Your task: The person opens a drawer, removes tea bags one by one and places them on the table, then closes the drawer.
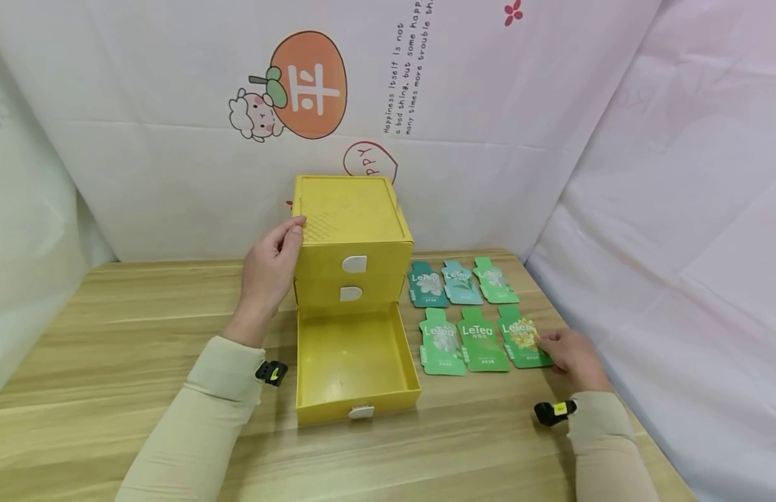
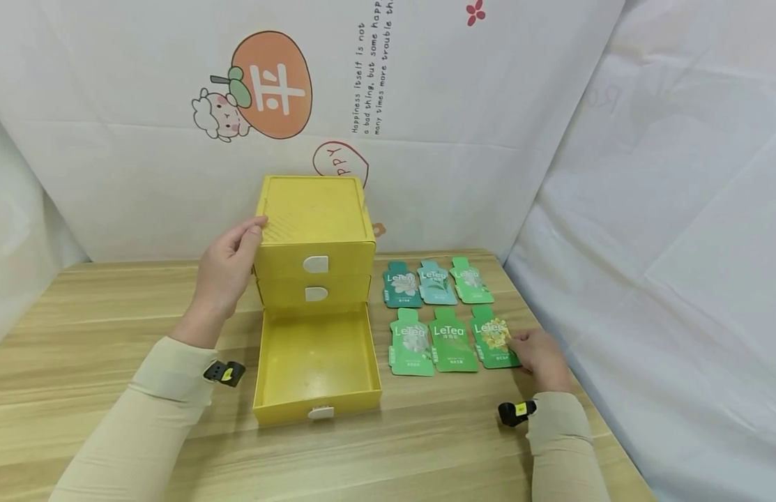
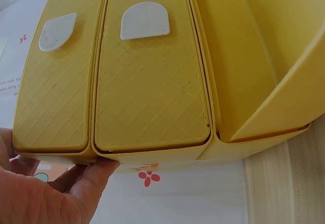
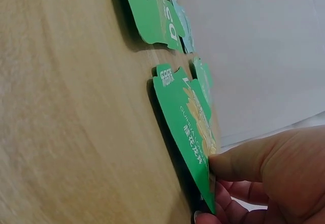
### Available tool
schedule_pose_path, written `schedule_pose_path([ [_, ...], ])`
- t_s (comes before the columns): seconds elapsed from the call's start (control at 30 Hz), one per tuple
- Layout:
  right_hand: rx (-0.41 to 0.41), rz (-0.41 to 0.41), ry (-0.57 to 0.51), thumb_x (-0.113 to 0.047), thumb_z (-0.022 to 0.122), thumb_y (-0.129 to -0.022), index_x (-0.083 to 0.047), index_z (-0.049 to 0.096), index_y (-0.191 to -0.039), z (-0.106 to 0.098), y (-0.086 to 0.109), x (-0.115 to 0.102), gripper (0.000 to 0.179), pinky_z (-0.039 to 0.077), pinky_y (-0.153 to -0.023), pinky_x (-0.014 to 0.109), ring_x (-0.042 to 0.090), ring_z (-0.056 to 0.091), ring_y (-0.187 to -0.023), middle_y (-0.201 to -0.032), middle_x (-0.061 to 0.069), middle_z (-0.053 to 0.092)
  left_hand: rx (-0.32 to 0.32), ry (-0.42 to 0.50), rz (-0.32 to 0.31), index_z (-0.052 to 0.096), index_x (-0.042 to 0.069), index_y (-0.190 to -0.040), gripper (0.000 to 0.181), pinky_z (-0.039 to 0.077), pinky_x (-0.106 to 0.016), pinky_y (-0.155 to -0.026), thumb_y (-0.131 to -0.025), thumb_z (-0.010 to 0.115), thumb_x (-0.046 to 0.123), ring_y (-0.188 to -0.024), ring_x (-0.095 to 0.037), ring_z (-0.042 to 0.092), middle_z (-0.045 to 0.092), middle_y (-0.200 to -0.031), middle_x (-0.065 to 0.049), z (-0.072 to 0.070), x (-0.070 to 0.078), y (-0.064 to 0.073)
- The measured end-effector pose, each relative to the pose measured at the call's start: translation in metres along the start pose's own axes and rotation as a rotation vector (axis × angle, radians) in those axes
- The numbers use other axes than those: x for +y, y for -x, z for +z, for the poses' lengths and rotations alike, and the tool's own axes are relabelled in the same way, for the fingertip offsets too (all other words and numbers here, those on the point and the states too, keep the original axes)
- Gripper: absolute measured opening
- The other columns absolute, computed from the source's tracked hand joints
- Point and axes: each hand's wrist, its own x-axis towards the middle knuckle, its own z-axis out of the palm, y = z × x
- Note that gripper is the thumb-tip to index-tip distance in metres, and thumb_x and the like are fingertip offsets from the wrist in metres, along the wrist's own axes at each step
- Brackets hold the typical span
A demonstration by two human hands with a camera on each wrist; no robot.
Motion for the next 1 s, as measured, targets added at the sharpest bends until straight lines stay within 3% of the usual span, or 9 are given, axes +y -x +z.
schedule_pose_path([
  [0.2, 0.009, 0.0, -0.007, -0.026, 0.054, -0.105, 0.009, 0.068, -0.118, 0.0, 0.002, -0.001, 0.04, 0.049, -0.062, 0.03, 0.015, 0.055, -0.067, -0.088, 0.009, 0.064, -0.001, 0.006, 0.003, 0.061, 0.024, -0.148, 0.05, 0.04, -0.036, -0.078, -0.11, 0.041, 0.05, -0.079, -0.024, 0.048, 0.069, -0.126, -0.006, 0.0, 0.001, 0.0],
  [0.43, 0.021, -0.023, 0.043, -0.024, 0.053, -0.102, 0.01, 0.067, -0.121, -0.002, 0.004, -0.001, 0.041, 0.047, -0.063, 0.03, 0.015, 0.056, -0.068, -0.085, 0.009, 0.064, -0.004, 0.0, 0.01, 0.062, 0.025, -0.148, 0.049, 0.04, -0.036, -0.074, -0.11, 0.04, 0.049, -0.071, -0.025, 0.043, 0.066, -0.102, -0.011, 0.0, 0.001, 0.0],
  [0.67, 0.01, -0.03, 0.101, -0.03, 0.047, -0.103, 0.009, 0.062, -0.125, -0.008, 0.006, -0.004, 0.046, 0.044, -0.071, 0.036, 0.021, 0.056, -0.071, -0.068, 0.003, 0.057, -0.003, 0.002, 0.006, 0.062, 0.025, -0.148, 0.05, 0.04, -0.035, -0.076, -0.11, 0.041, 0.05, -0.075, -0.024, 0.044, 0.07, -0.12, -0.007, 0.0, 0.001, 0.0],
  [0.73, 0.018, -0.037, 0.118, -0.032, 0.046, -0.103, 0.008, 0.06, -0.127, -0.01, 0.008, -0.006, 0.048, 0.047, -0.075, 0.041, 0.027, 0.059, -0.079, -0.076, 0.008, 0.06, -0.004, 0.002, 0.009, 0.062, 0.025, -0.148, 0.05, 0.04, -0.036, -0.077, -0.11, 0.041, 0.049, -0.076, -0.024, 0.045, 0.07, -0.122, -0.007, 0.0, 0.001, 0.0],
  [0.8, 0.036, -0.046, 0.127, -0.034, 0.046, -0.103, 0.009, 0.058, -0.133, -0.011, 0.009, -0.011, 0.053, 0.05, -0.084, 0.048, 0.038, 0.062, -0.095, -0.097, 0.021, 0.067, -0.006, 0.001, 0.011, 0.062, 0.025, -0.148, 0.05, 0.04, -0.036, -0.078, -0.11, 0.04, 0.05, -0.078, -0.024, 0.046, 0.07, -0.122, -0.007, 0.0, 0.001, 0.0],
  [0.9, 0.066, -0.061, 0.132, -0.038, 0.045, -0.104, 0.008, 0.056, -0.139, -0.012, 0.012, -0.019, 0.059, 0.048, -0.096, 0.059, 0.05, 0.056, -0.119, -0.132, 0.034, 0.059, -0.01, 0.004, 0.014, 0.061, 0.024, -0.148, 0.05, 0.04, -0.036, -0.079, -0.11, 0.04, 0.05, -0.079, -0.024, 0.046, 0.069, -0.126, -0.007, 0.0, 0.0, 0.0],
  [1.0, 0.097, -0.088, 0.102, -0.041, 0.046, -0.105, 0.006, 0.055, -0.141, -0.01, 0.015, -0.028, 0.06, 0.047, -0.099, 0.061, 0.051, 0.055, -0.125, -0.143, 0.035, 0.054, -0.01, 0.007, 0.012, 0.061, 0.024, -0.148, 0.05, 0.04, -0.037, -0.078, -0.11, 0.04, 0.049, -0.078, -0.025, 0.046, 0.069, -0.127, -0.007, -0.001, 0.0, 0.0],
])
